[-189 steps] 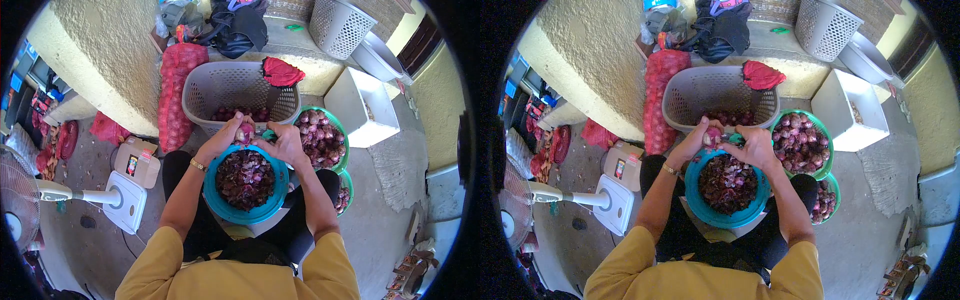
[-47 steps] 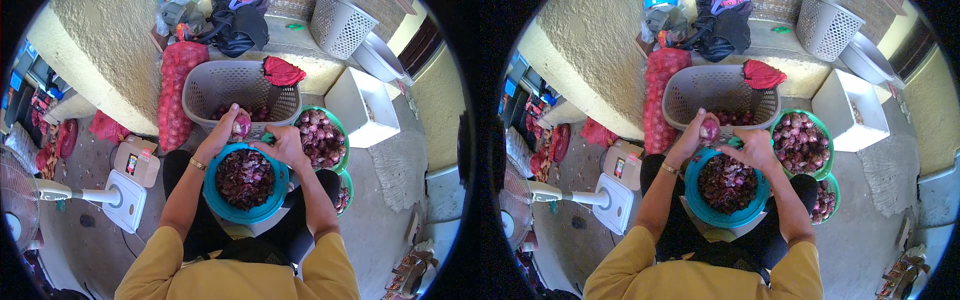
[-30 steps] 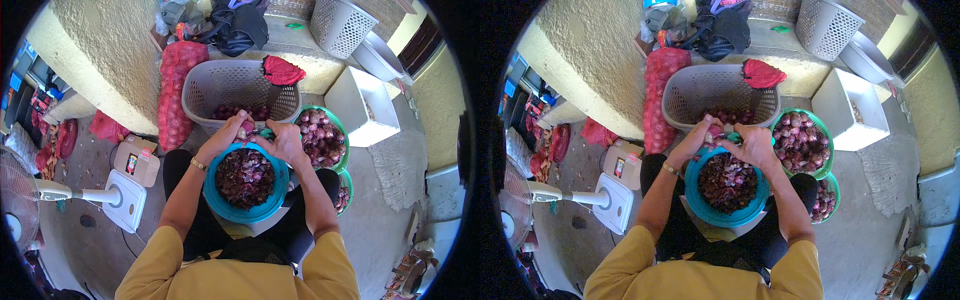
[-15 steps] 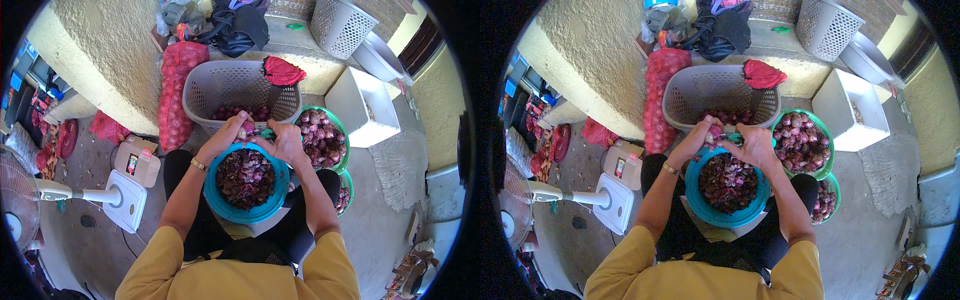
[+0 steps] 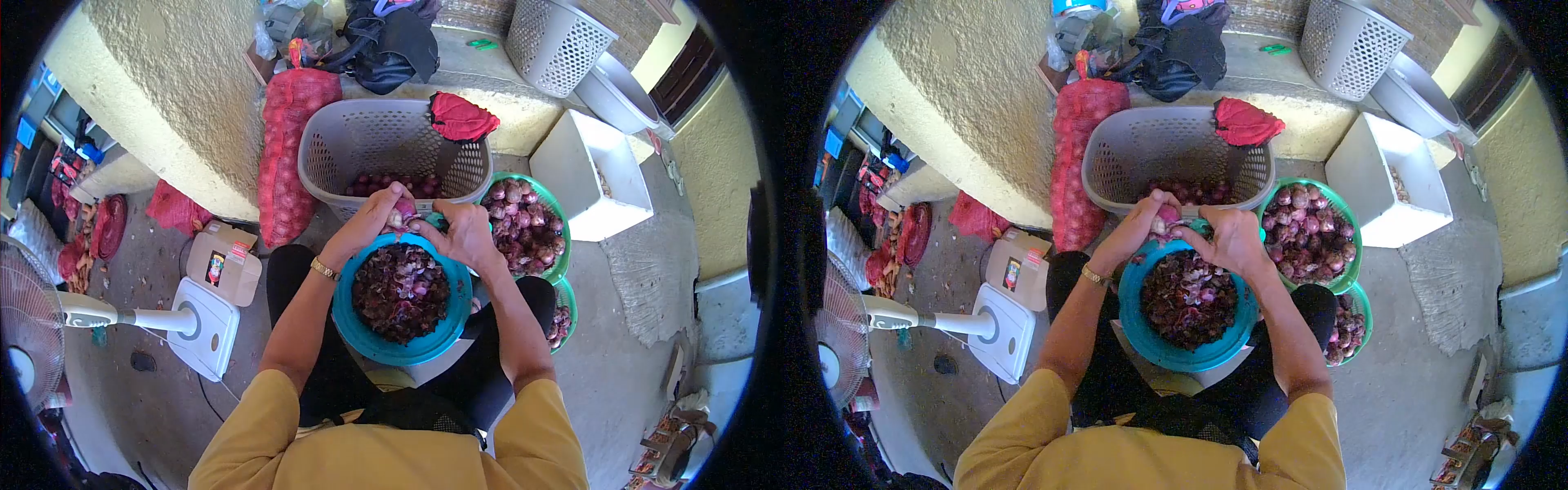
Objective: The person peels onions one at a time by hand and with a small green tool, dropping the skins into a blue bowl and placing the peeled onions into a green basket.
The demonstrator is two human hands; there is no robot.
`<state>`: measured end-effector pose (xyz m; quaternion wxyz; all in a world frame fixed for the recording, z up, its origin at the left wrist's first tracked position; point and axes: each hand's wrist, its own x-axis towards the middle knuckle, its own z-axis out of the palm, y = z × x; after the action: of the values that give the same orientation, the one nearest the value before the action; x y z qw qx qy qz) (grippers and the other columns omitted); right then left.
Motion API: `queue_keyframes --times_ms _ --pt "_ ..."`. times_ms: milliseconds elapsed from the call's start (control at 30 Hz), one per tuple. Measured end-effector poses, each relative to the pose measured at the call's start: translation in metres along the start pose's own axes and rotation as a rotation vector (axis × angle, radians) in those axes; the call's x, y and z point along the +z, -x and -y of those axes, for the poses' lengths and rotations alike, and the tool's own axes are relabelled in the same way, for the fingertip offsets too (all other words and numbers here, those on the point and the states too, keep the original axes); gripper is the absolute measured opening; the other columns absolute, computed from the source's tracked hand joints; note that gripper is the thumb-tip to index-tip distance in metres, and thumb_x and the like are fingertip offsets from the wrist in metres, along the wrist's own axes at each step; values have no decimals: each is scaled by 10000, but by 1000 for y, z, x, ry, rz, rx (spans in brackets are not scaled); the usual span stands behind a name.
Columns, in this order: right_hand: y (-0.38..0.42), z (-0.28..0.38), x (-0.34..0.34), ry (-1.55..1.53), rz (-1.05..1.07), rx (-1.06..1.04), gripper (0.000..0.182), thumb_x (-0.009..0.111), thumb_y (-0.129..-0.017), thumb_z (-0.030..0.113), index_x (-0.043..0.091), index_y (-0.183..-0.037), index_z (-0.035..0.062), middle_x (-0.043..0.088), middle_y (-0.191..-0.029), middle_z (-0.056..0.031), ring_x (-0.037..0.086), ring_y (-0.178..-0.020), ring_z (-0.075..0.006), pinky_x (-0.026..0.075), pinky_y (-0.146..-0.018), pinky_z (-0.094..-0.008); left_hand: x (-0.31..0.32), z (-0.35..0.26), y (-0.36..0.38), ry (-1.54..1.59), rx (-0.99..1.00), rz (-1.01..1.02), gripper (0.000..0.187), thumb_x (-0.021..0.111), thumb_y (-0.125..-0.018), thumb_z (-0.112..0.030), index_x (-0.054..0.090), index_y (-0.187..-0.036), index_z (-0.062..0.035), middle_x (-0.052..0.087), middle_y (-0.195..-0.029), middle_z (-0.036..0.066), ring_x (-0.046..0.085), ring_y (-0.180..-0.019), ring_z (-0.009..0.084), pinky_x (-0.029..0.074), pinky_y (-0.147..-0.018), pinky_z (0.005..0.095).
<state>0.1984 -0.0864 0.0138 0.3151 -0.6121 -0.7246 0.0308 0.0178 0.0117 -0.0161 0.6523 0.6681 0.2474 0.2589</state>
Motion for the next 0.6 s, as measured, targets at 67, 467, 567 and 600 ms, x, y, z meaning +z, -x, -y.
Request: queue_keyframes --times_ms 67,467,567,600 --pt "0 2 2 -29 -85 -67 440 774 -770 421 602 -686 25 540 -537 -156 579 -517 -351 444 -480 -401 0 -1 1 58 -39 11 601 259 -1036 -531 603 -946 -47 563 -810 -6 536 -727 73 456 -641 231" --pt "2 3 -7 -1 10 -234 484 770 -729 509 615 -660 56 584 -567 -147 618 -573 -364 494 -537 -430 1 -1 -1 59 -33 -86 638 237 -1018 -582 588 -927 -57 570 -757 -11 534 -677 71 451 -610 223" --pt "4 1 -9 14 105 -182 527 793 -673 553 607 -653 60 591 -575 -140 623 -575 -355 498 -545 -429 -2 5 -4 162 -52 -78 578 312 -1025 -542 597 -972 -43 601 -819 10 554 -704 73 482 -653 232" --pt "4 1 -9 14 105 -182 527 793 -673 553 607 -653 60 591 -575 -140 623 -575 -355 498 -545 -429 -2 4 -5 163 -44 -96 596 304 -1019 -559 597 -974 -43 601 -817 13 556 -704 77 484 -653 234"
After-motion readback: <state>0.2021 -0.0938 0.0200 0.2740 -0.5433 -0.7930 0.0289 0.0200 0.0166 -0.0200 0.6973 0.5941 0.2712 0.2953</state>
